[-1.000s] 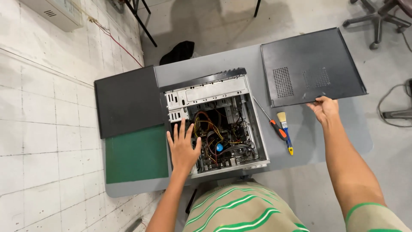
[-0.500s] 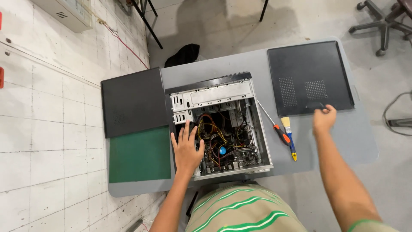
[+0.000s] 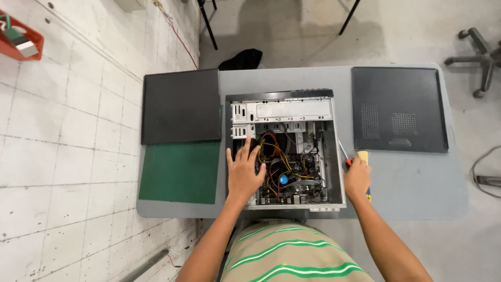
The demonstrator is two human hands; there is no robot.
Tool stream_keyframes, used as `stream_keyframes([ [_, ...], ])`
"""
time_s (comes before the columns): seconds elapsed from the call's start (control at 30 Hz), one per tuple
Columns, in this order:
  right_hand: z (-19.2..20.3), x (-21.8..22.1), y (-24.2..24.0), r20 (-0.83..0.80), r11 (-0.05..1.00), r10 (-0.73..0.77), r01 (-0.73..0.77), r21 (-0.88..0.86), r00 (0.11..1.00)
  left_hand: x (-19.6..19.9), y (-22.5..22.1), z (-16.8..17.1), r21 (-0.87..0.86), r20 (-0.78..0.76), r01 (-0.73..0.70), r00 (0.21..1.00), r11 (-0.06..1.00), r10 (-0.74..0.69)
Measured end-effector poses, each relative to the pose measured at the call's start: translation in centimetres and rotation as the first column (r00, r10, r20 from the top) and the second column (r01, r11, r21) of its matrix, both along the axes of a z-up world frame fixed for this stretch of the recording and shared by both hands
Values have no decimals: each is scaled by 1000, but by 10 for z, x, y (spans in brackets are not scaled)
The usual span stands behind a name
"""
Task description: Opening a computer case and removing internal components including cables and RAM modules.
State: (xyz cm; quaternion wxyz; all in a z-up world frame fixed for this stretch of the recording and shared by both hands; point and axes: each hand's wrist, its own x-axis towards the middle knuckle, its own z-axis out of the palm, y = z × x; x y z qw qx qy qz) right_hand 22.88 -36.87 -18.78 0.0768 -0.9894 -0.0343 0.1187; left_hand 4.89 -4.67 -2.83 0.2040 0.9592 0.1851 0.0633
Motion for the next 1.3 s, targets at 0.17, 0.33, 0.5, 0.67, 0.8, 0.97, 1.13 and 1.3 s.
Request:
stream_keyframes([
  [0.17,-29,7,-21,-1,996,81,-81,-48,997,-5,8,-9,-10,40,58,998,998,-58],
  [0.33,24,-34,-11,118,948,42,-77,309,992,-8,20,-24,-16,74,105,992,994,-104],
  [0.5,82,-84,4,174,755,-358,175,632,917,-5,26,-17,-59,18,64,998,996,-63],
  [0.67,228,-108,72,-107,484,-503,383,787,857,-3,41,-14,-3,49,106,993,994,-105],
  [0.8,296,-120,87,76,597,-241,86,798,967,-5,42,-11,-33,15,156,988,987,-155],
  [0.97,322,-114,65,84,492,-209,30,870,974,-2,43,-6,-123,98,90,992,988,-78],
  [1.13,315,-86,57,261,337,-199,-184,923,945,2,36,-2,-117,111,-5,994,993,18],
  [1.3,317,-70,78,334,328,-22,-309,893,942,1,36,-8,-120,92,11,996,993,0],
])
